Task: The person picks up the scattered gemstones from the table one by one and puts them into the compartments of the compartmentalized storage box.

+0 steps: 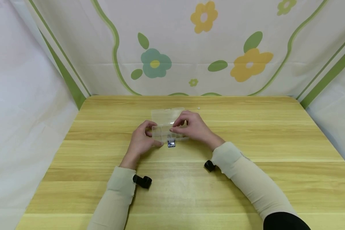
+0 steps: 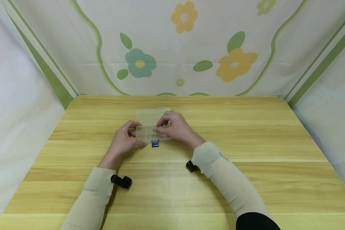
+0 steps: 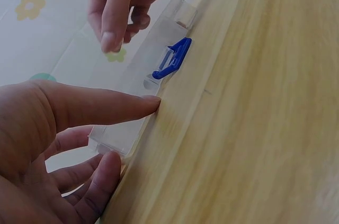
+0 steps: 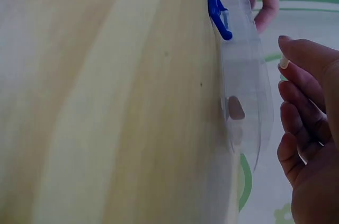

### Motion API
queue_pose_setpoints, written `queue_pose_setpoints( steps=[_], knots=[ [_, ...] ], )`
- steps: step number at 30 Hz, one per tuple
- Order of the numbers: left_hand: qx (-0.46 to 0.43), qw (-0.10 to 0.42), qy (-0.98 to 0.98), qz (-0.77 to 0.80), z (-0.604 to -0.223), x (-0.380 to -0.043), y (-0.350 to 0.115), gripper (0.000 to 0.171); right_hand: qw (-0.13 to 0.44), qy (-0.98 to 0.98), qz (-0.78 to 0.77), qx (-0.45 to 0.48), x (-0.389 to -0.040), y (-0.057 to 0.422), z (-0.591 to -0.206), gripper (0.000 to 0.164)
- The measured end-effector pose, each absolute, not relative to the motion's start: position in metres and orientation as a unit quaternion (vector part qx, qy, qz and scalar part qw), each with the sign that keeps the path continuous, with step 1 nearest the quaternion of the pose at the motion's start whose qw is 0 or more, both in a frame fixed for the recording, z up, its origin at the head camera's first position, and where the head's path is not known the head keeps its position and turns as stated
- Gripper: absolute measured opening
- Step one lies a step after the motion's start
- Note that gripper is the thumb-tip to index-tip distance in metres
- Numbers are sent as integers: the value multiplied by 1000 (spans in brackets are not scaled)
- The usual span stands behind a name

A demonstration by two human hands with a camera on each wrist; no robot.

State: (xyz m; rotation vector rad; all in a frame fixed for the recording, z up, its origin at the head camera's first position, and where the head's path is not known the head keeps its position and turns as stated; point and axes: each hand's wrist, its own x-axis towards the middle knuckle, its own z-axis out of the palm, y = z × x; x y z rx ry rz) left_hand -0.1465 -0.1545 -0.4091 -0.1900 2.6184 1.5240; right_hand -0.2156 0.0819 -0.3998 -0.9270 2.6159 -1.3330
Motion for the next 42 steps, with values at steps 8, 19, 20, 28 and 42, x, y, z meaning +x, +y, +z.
queue_pose_setpoints(
  steps=[8,19,20,28,42],
  knots=[
    [-58,53,859,506,-409,-146,-154,74,22,846,-402,-349,-216,68,-397,7],
    [-55,52,860,504,-408,-146,-155,73,33,866,-341,-366,-220,58,-392,10],
    [-55,52,860,505,-409,-146,-155,73,32,866,-340,-366,-221,57,-391,10],
    [-56,54,859,507,-409,-146,-156,73,22,869,-343,-357,-222,53,-390,10],
    [-57,56,860,504,-408,-147,-156,72,39,875,-353,-328,-223,47,-393,13]
  ],
)
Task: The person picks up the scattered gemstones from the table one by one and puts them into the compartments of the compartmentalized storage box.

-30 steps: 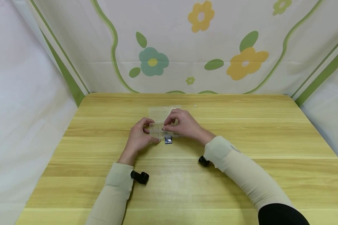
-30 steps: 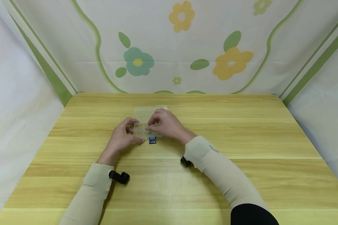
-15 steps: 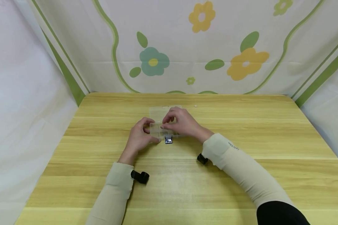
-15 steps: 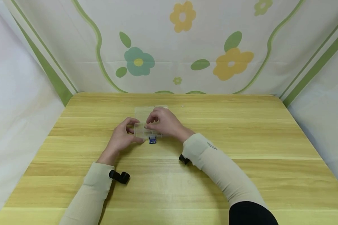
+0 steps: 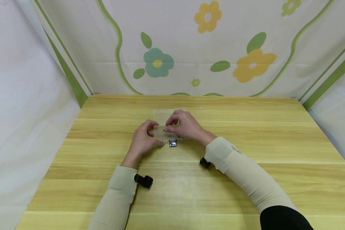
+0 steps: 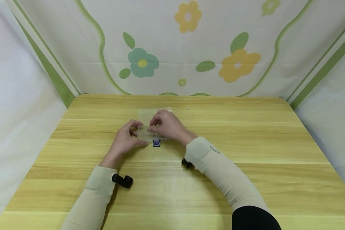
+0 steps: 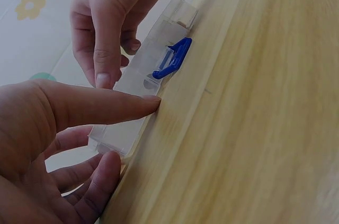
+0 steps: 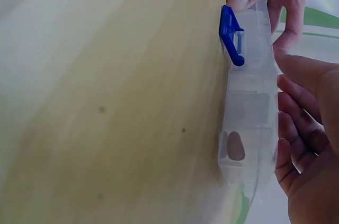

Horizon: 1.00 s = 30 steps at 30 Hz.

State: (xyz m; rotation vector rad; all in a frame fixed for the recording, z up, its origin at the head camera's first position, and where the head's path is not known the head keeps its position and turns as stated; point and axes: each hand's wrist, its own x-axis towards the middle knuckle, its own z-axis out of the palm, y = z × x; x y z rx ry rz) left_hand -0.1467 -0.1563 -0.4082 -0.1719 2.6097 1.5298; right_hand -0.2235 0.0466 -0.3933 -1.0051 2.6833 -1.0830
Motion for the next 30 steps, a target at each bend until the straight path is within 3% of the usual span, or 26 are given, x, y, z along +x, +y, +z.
queue_pose_setpoints(
  steps=[30],
  knots=[
    [-62,53,861,501,-408,-147,-155,74,25,878,-389,-278,-227,70,-402,10]
  ],
)
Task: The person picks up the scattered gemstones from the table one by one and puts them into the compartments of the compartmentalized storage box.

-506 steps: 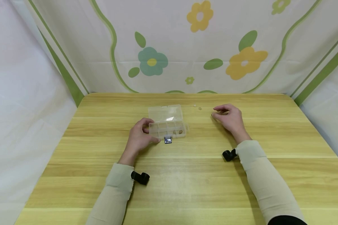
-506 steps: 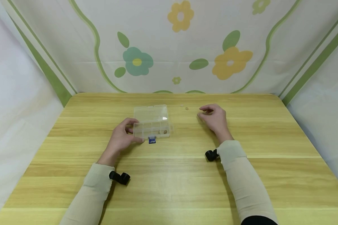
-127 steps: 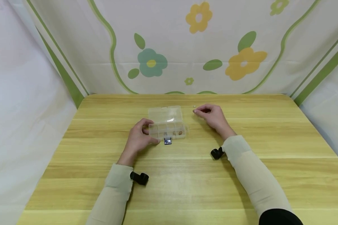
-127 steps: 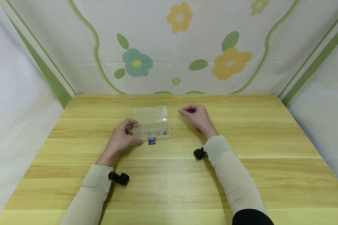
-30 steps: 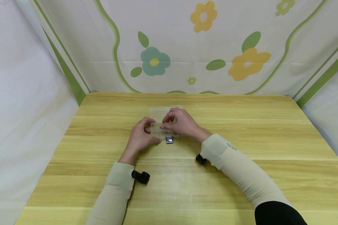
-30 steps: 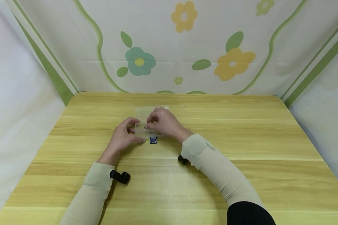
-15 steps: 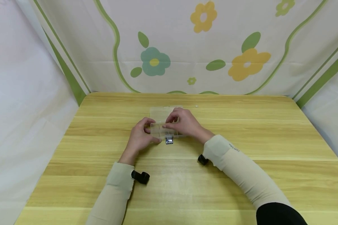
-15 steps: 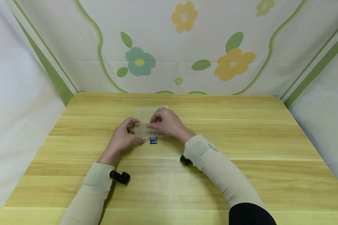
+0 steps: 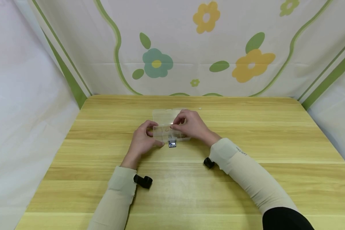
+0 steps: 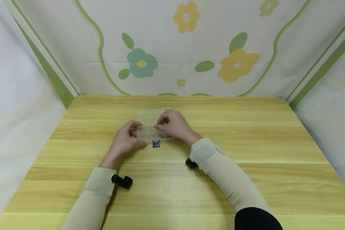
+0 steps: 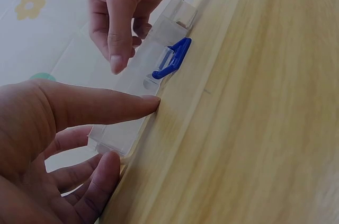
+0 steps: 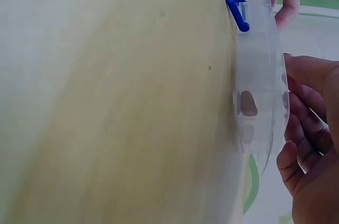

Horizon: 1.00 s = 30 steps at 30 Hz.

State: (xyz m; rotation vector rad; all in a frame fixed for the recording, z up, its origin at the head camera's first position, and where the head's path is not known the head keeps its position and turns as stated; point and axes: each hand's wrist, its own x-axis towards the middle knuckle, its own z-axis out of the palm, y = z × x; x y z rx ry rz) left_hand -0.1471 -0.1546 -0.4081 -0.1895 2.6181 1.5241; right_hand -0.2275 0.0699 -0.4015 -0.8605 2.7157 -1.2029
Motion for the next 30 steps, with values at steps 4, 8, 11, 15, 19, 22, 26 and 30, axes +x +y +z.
queue_pose_setpoints(
  steps=[4,8,11,15,19,22,26,30],
  knots=[
    [-61,52,862,501,-408,-147,-154,74,18,879,-398,-262,-230,75,-402,7],
    [-62,53,861,502,-407,-147,-154,74,11,878,-405,-253,-234,80,-404,6],
    [-64,54,860,504,-406,-146,-154,75,15,875,-417,-243,-236,83,-404,6],
    [-66,54,860,503,-407,-147,-154,75,24,871,-439,-219,-239,88,-405,5],
    [-64,53,861,501,-407,-147,-154,76,25,870,-452,-195,-242,93,-406,4],
    [-64,53,861,501,-407,-147,-154,76,23,873,-452,-182,-244,96,-406,5],
    [-65,53,861,502,-407,-147,-154,76,20,877,-450,-167,-248,100,-407,8],
    [-65,53,861,501,-407,-146,-154,76,19,876,-457,-152,-250,104,-408,11]
  ],
)
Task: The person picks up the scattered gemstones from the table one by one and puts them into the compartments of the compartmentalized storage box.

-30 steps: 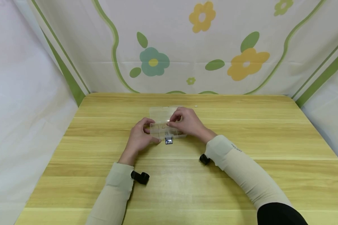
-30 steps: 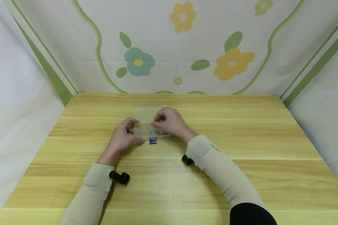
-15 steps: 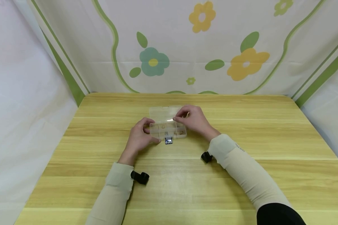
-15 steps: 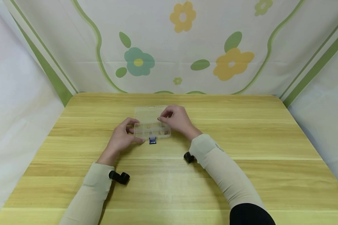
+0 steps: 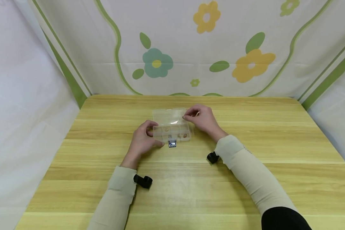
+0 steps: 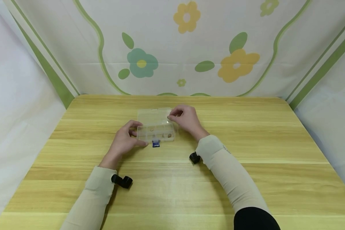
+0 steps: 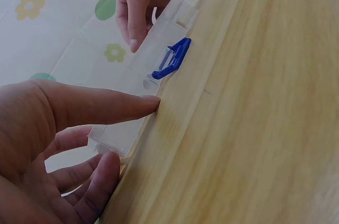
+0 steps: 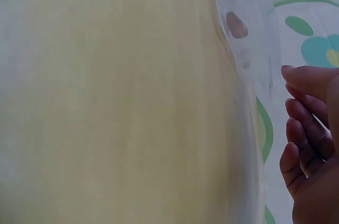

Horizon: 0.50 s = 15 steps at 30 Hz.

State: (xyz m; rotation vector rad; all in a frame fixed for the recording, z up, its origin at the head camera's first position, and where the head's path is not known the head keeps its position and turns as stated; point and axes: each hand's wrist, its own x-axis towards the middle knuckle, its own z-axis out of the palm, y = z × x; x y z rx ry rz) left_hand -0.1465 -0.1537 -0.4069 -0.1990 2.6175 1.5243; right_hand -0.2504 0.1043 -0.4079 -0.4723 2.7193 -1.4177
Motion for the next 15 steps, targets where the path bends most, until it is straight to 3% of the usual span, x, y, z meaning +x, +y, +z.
queue_pose_setpoints(
  steps=[15],
  knots=[
    [-65,51,860,503,-407,-146,-154,77,4,881,-463,-95,-266,121,-414,17]
  ],
)
